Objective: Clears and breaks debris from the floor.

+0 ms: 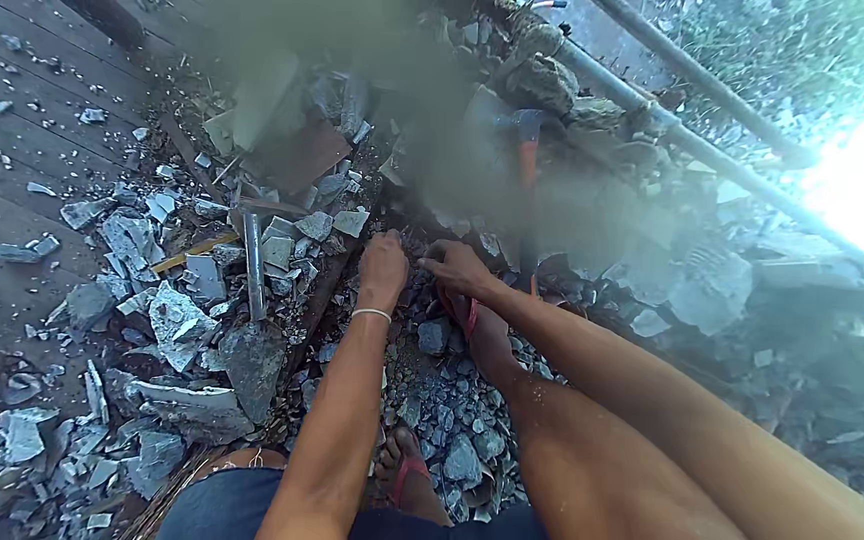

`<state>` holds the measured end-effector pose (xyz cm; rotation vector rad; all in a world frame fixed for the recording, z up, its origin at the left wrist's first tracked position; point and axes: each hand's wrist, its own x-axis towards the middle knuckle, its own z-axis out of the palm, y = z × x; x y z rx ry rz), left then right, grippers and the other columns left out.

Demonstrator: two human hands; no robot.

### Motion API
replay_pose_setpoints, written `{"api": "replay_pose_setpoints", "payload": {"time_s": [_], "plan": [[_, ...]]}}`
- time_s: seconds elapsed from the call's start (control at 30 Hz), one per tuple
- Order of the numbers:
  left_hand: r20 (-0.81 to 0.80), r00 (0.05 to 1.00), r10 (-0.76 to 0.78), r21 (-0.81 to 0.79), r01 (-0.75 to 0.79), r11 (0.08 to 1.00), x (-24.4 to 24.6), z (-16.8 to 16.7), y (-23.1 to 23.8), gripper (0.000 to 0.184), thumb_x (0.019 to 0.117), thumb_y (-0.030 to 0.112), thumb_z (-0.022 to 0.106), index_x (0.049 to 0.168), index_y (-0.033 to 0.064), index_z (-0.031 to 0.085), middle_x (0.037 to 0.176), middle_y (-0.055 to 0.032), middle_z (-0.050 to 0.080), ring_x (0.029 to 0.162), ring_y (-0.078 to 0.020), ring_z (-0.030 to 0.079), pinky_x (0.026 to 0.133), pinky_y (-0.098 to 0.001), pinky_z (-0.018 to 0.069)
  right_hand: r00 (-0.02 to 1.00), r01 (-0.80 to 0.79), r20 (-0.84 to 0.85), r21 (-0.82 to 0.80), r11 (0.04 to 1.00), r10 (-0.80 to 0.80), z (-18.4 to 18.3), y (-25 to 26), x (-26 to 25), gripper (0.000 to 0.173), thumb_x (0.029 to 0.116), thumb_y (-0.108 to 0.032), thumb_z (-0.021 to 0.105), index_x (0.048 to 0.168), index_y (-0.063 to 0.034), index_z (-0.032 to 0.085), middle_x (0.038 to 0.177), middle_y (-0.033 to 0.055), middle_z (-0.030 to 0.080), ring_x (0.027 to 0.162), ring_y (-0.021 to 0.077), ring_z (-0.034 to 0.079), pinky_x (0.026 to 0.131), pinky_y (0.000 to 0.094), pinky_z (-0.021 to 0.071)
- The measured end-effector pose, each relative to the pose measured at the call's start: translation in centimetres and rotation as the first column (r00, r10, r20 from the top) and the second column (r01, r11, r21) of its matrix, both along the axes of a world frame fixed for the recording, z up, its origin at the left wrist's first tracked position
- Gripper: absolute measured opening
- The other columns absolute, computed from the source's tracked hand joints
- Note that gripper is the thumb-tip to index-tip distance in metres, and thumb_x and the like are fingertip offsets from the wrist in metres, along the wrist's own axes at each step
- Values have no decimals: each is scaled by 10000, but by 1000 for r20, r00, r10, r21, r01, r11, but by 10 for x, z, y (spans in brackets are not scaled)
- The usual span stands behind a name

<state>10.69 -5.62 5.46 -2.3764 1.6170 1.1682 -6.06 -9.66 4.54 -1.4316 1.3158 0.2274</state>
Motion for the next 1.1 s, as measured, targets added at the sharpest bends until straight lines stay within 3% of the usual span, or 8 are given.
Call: {"api": "replay_pose_setpoints", "payload": {"time_s": [0.1,0.23,0.4,0.6,0.77,0.9,1.0,1.1], "plan": [[135,972,-194,164,171,972,5,10,-33,256,1050,160,502,1199,71,691,1185,-195,689,1093,-391,688,866,-592,574,998,64,7,36,997,-64,2,-4,0,299,1015,-383,635,1124,-115,711,879,71,729,754,208,703,735,463,592],[131,935,-329,243,291,925,6,19,-58,221,1035,123,515,1106,44,708,1152,-214,691,1066,-422,686,813,-622,570,999,32,12,55,998,-33,1,-6,-2,310,1013,-387,637,1122,-106,709,935,100,727,806,240,704,766,498,578],[134,875,-466,250,425,870,11,14,-77,181,1023,109,546,1039,24,706,1106,-214,698,1046,-422,690,803,-624,569,999,34,29,61,998,-36,-3,-5,-7,332,1008,-403,640,1123,-102,717,929,110,724,808,251,704,773,506,580],[-11,766,-642,212,630,748,37,-4,-104,161,1021,212,625,1074,113,740,1064,-158,719,1051,-373,692,892,-610,558,998,32,45,76,997,-35,-7,-6,-10,324,1010,-405,632,1110,-111,721,914,96,726,791,238,705,757,503,583],[-43,660,-750,244,735,633,37,-8,-129,129,984,238,692,1056,152,755,1055,-114,725,1023,-332,696,883,-583,563,999,35,36,98,995,-38,-8,-8,-10,324,1010,-417,632,1114,-122,719,930,102,725,799,250,702,760,516,579],[69,722,-689,211,664,717,26,-2,-102,132,993,171,647,1059,107,742,1072,-179,714,1036,-415,690,821,-656,566,998,42,42,122,992,-47,-12,-8,-12,349,1009,-417,629,1132,-101,710,934,128,719,785,272,700,747,535,583],[128,730,-671,145,655,741,15,-8,-76,188,1005,68,571,1136,63,706,1174,-183,686,1070,-412,682,844,-612,576,998,37,48,125,991,-44,-10,-10,-7,339,1009,-408,632,1117,-96,711,881,123,702,705,257,674,685,508,575],[139,781,-609,99,601,793,11,-14,-65,208,1041,102,548,1185,64,693,1206,-172,681,1104,-385,681,891,-564,576,998,16,61,108,994,-23,-8,-13,-7,332,1011,-401,630,1115,-96,710,900,122,707,735,259,682,717,512,575]]}}
